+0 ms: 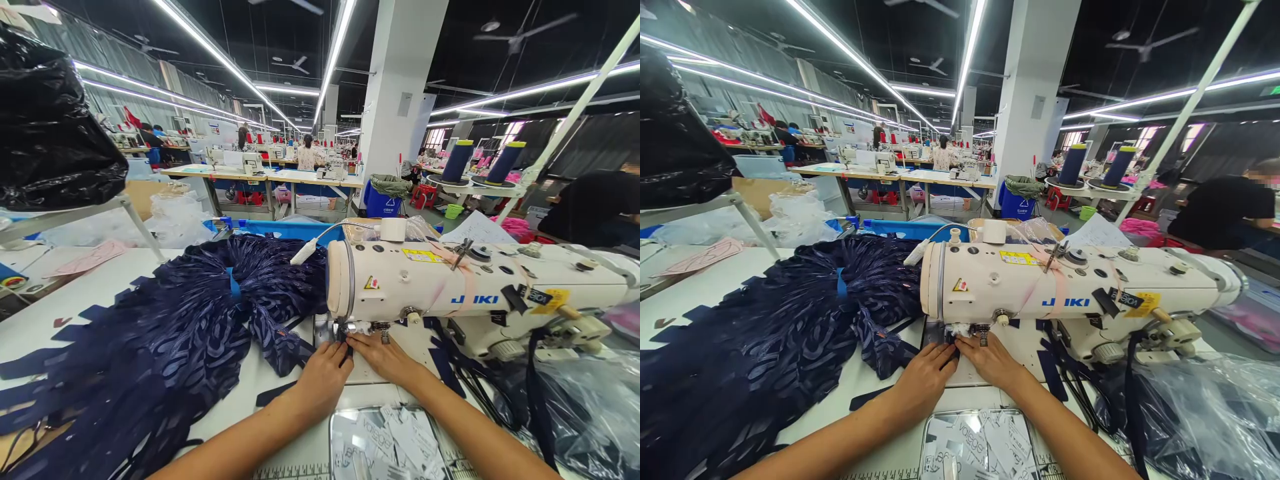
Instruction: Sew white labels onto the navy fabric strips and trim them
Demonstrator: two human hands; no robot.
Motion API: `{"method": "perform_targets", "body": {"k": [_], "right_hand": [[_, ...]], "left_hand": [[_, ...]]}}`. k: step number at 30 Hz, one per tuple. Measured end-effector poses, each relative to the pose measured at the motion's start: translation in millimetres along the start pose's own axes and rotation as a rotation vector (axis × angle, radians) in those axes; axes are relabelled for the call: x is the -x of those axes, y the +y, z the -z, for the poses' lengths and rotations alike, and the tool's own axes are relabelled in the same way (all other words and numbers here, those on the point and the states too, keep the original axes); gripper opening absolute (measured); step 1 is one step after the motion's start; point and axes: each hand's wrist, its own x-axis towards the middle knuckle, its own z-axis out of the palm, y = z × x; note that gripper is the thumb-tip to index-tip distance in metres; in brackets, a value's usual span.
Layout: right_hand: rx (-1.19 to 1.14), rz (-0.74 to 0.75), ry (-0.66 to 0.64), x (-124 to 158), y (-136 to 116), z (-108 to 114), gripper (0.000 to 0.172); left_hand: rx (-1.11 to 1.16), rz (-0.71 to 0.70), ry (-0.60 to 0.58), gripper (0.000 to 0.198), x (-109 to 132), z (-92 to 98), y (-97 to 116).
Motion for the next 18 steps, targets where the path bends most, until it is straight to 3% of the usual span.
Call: {"method": "perform_targets", "body": {"k": [10, 18], "right_hand": [[-0.006, -0.081, -0.046, 0.9, 3.8, -5.3, 0.052], [0.123, -0.118, 0.005, 3.2, -0.1, -9.1, 0.052]], "left_hand": [[0.004, 0.010, 0.048, 0.028, -4.4, -5.2, -1.6], [-0.044, -0.003, 0.099, 0.023, -10.2, -6.9, -2.8]]}}
